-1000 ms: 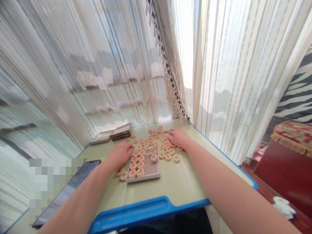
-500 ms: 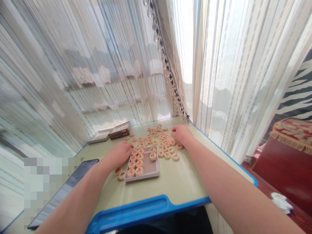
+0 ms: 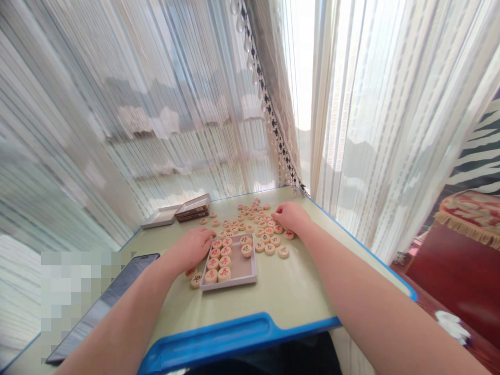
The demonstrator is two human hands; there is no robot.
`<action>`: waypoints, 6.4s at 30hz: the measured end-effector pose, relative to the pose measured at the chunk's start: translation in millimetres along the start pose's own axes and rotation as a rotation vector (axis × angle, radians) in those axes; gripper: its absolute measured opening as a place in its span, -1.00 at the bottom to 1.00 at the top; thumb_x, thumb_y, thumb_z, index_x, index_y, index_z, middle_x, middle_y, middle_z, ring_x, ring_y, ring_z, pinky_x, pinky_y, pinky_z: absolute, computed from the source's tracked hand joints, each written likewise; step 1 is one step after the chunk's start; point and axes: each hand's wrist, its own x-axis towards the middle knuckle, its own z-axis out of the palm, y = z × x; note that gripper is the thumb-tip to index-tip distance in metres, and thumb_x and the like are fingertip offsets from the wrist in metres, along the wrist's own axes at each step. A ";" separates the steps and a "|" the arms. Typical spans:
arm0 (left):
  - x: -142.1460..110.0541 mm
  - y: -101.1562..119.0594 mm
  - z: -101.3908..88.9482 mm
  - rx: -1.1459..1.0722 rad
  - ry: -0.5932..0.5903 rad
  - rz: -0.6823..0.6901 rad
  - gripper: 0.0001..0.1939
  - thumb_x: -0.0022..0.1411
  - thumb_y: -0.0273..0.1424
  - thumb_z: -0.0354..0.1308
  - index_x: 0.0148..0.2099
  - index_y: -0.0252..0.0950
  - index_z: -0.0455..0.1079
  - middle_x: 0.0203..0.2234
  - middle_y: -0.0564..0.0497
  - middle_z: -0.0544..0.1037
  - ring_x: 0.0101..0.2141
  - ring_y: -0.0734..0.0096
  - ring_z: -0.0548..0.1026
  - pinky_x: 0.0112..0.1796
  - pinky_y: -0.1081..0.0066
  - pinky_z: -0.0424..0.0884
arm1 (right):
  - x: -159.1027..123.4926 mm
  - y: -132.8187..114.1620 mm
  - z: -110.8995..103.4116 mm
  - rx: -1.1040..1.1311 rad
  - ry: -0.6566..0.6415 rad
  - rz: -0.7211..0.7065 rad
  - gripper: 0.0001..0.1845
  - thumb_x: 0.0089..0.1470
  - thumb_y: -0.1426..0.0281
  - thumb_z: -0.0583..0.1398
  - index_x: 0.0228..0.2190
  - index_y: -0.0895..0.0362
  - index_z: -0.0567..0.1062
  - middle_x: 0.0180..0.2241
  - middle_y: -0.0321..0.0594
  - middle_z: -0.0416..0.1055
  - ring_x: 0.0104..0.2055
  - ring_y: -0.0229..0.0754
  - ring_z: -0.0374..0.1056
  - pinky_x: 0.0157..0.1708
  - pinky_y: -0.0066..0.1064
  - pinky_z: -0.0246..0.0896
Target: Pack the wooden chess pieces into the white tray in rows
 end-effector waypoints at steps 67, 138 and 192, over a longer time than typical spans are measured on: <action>-9.5 4.9 -4.1 0.018 -0.081 0.026 -0.60 0.24 -0.44 -0.23 0.00 -0.22 0.33 -0.07 -0.10 0.45 -0.04 0.26 0.39 -0.01 0.29 0.25 | -10.3 -14.5 1.0 -0.045 -0.092 -0.267 -0.73 0.01 0.24 0.10 -0.34 0.09 0.53 -0.38 -0.22 0.50 -0.34 -0.18 0.36 -0.38 -0.43 0.17; 4.8 -4.0 11.4 0.024 0.143 -0.044 -0.63 0.23 -0.41 -0.23 -0.17 -0.26 0.41 -0.24 -0.11 0.45 -0.19 0.27 0.39 -0.14 0.30 0.30 | 8.4 3.8 17.0 -0.192 -0.109 -0.367 -0.45 0.10 0.16 -0.03 0.13 0.00 0.21 0.26 -0.20 -0.08 0.26 0.04 -0.18 0.16 -0.12 -0.19; 6.1 -6.9 12.7 -0.055 0.172 -0.065 -0.65 0.23 -0.38 -0.20 -0.20 -0.23 0.43 -0.23 -0.07 0.45 -0.19 0.29 0.39 -0.13 0.34 0.28 | 5.9 -8.1 -1.3 0.155 0.069 0.006 -0.58 -0.12 0.56 0.04 -0.22 0.11 0.53 -0.27 -0.24 0.51 -0.30 -0.26 0.39 -0.42 -0.56 0.24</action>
